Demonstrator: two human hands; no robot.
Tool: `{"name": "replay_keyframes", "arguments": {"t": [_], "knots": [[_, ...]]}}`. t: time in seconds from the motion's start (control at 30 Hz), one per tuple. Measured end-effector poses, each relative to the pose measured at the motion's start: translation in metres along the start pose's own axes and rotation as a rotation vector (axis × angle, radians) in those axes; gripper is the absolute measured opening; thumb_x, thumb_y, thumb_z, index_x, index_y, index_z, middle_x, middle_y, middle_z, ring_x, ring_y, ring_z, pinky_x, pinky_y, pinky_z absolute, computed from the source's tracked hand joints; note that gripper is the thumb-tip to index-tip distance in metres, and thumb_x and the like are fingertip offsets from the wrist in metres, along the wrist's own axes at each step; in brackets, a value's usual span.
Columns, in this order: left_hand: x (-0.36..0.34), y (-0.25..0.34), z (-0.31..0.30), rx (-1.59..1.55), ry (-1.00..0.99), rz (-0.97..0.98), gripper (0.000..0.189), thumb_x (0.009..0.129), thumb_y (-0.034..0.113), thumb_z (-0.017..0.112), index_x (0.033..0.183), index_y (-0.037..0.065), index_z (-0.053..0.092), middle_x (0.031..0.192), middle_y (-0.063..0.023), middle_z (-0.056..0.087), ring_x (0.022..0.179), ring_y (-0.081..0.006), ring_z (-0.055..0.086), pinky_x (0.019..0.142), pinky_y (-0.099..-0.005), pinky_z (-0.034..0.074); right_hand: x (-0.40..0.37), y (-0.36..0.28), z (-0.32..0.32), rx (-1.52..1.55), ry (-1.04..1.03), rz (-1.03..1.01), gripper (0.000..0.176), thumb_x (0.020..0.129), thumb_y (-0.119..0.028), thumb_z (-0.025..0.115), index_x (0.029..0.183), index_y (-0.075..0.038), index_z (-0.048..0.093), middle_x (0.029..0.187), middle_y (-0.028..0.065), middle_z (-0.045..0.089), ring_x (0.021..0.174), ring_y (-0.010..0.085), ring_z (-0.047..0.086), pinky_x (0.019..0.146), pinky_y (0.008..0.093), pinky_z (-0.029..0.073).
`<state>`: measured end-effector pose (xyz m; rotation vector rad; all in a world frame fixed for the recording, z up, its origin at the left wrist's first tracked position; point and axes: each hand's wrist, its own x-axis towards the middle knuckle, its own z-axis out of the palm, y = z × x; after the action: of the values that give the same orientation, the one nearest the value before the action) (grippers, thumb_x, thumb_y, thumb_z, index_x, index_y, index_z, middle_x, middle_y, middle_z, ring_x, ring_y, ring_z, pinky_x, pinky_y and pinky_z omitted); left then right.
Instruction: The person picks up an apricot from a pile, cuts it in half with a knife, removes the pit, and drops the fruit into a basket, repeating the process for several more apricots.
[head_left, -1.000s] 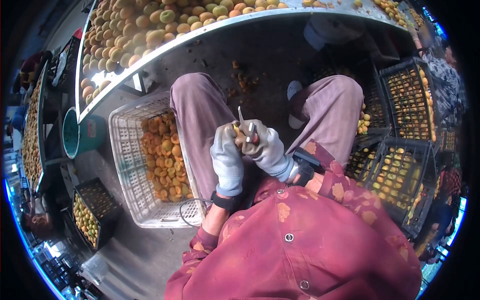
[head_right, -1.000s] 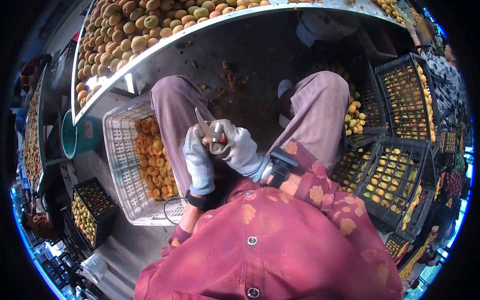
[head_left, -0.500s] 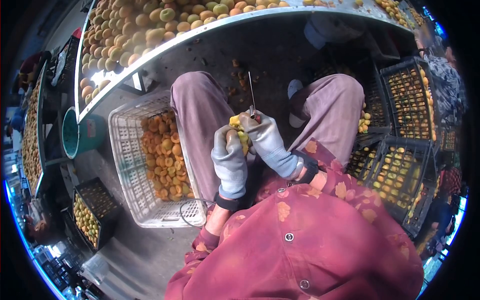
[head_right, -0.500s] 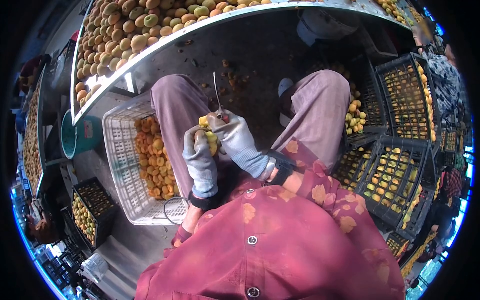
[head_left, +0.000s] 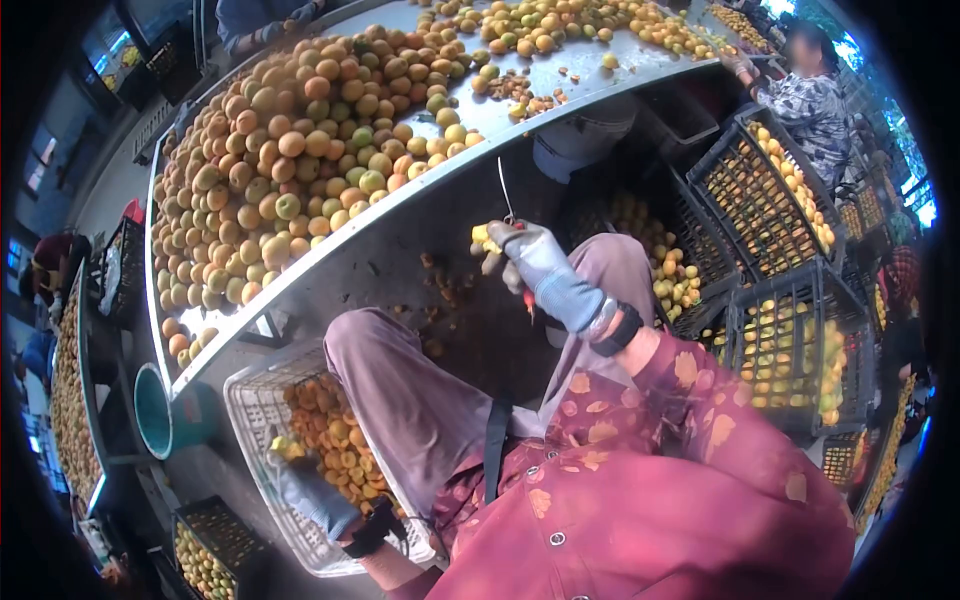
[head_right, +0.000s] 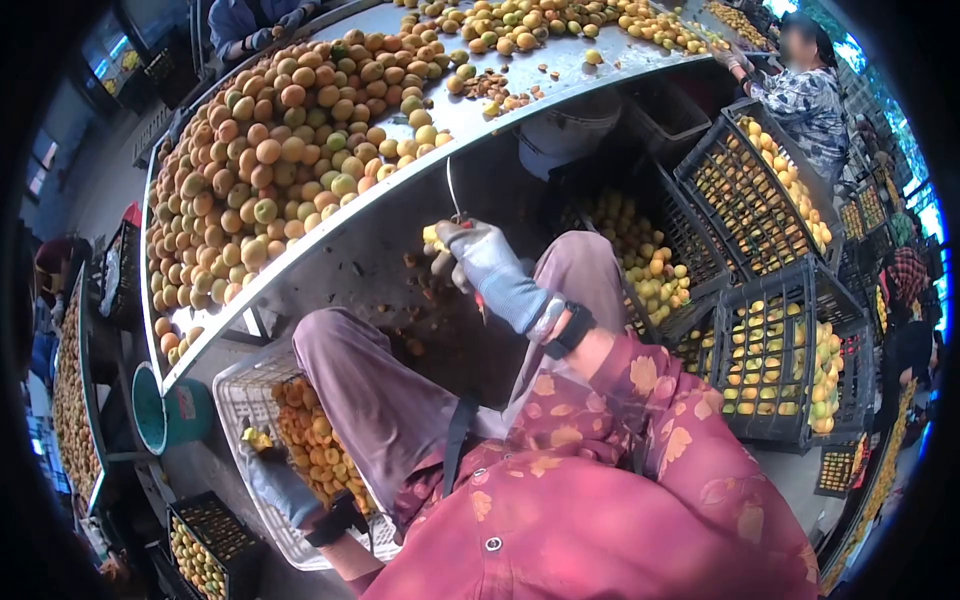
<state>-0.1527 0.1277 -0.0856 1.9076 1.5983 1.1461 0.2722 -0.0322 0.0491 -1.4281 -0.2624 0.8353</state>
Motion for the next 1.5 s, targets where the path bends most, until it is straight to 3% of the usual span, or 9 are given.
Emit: {"name": "replay_keyframes", "arguments": {"t": [0.07, 0.17, 0.43, 0.7, 0.93, 1.0, 1.2, 1.3, 1.5], "knots": [[-0.003, 0.051, -0.011, -0.591, 0.006, -0.524, 0.052, 0.096, 0.037, 0.053, 0.133, 0.002, 0.045, 0.089, -0.0077, 0.061, 0.077, -0.0157, 0.061, 0.065, -0.0273, 0.049, 0.027, -0.020, -0.009, 0.006, 0.076, -0.033, 0.032, 0.098, -0.031, 0.053, 0.097, 0.000, 0.063, 0.075, 0.0068, 0.066, 0.038, 0.0052, 0.041, 0.034, 0.0205, 0.034], [-0.001, 0.001, 0.002, -0.515, -0.029, -0.765, 0.036, 0.096, 0.027, 0.052, 0.124, 0.005, 0.054, 0.099, -0.0064, 0.060, 0.084, -0.0191, 0.061, 0.072, -0.0319, 0.048, 0.078, -0.049, -0.029, -0.036, 0.111, -0.130, 0.033, 0.098, -0.030, 0.052, 0.095, 0.000, 0.064, 0.076, 0.0078, 0.066, 0.038, 0.0067, 0.041, 0.035, 0.0224, 0.035], [-0.028, -0.059, 0.038, -0.608, -0.087, -0.927, 0.050, 0.089, 0.014, 0.055, 0.136, 0.003, 0.042, 0.093, -0.0070, 0.060, 0.078, -0.0179, 0.062, 0.066, -0.0285, 0.050, 0.147, -0.069, -0.083, 0.191, 0.127, -0.220, 0.033, 0.100, -0.029, 0.050, 0.118, -0.002, 0.054, 0.093, 0.0184, 0.069, 0.043, 0.0054, 0.041, 0.037, 0.0210, 0.034], [0.045, 0.051, 0.040, -0.438, -0.173, -0.569, 0.017, 0.089, 0.019, 0.059, 0.094, 0.004, 0.066, 0.086, -0.0021, 0.063, 0.073, -0.0125, 0.058, 0.066, -0.0254, 0.047, 0.015, -0.060, -0.086, -0.103, -0.062, -0.073, 0.051, 0.100, -0.042, 0.043, 0.118, 0.003, 0.058, 0.080, 0.0099, 0.064, 0.041, -0.0003, 0.034, 0.035, 0.0174, 0.027], [0.116, 0.163, 0.073, -0.056, -0.238, 0.254, 0.011, 0.089, 0.002, 0.054, 0.096, 0.002, 0.063, 0.090, -0.0078, 0.063, 0.078, -0.0174, 0.062, 0.068, -0.0299, 0.050, -0.035, -0.039, -0.097, -0.242, 0.029, -0.078, 0.045, 0.098, -0.035, 0.049, 0.119, 0.003, 0.059, 0.076, 0.0086, 0.067, 0.041, 0.0018, 0.044, 0.036, 0.0154, 0.033], [0.133, 0.179, 0.090, -0.216, -0.254, 0.207, 0.022, 0.083, -0.002, 0.057, 0.103, 0.006, 0.062, 0.093, -0.0089, 0.060, 0.084, -0.0217, 0.063, 0.072, -0.0337, 0.053, -0.036, -0.023, -0.104, -0.228, 0.017, -0.086, 0.043, 0.098, -0.033, 0.050, 0.119, 0.004, 0.059, 0.075, 0.0077, 0.068, 0.041, 0.0015, 0.044, 0.037, 0.0152, 0.032], [0.185, 0.173, 0.122, 0.532, -0.183, 0.746, 0.033, 0.079, 0.008, 0.066, 0.112, 0.009, 0.064, 0.112, -0.0125, 0.063, 0.093, -0.0279, 0.063, 0.085, -0.0347, 0.051, -0.038, -0.012, -0.112, -0.198, 0.057, -0.177, 0.040, 0.099, -0.030, 0.049, 0.119, 0.003, 0.060, 0.071, 0.0071, 0.067, 0.039, 0.0015, 0.042, 0.036, 0.0161, 0.032], [0.206, 0.172, 0.155, 0.233, -0.208, 0.400, 0.042, 0.079, 0.018, 0.066, 0.120, 0.010, 0.062, 0.112, -0.0154, 0.065, 0.102, -0.0302, 0.062, 0.092, -0.0373, 0.048, -0.036, -0.011, -0.113, -0.190, 0.023, -0.205, 0.039, 0.099, -0.029, 0.047, 0.119, 0.002, 0.060, 0.071, 0.0076, 0.067, 0.038, 0.0017, 0.041, 0.034, 0.0166, 0.032], [0.223, 0.179, 0.183, 0.450, -0.464, 0.403, 0.052, 0.075, 0.026, 0.069, 0.124, 0.010, 0.061, 0.112, -0.0196, 0.065, 0.104, -0.0331, 0.062, 0.090, -0.0399, 0.049, -0.034, -0.010, -0.109, -0.188, 0.044, -0.181, 0.038, 0.099, -0.027, 0.046, 0.119, 0.002, 0.060, 0.070, 0.0081, 0.066, 0.037, 0.0019, 0.040, 0.033, 0.0167, 0.033]]}}
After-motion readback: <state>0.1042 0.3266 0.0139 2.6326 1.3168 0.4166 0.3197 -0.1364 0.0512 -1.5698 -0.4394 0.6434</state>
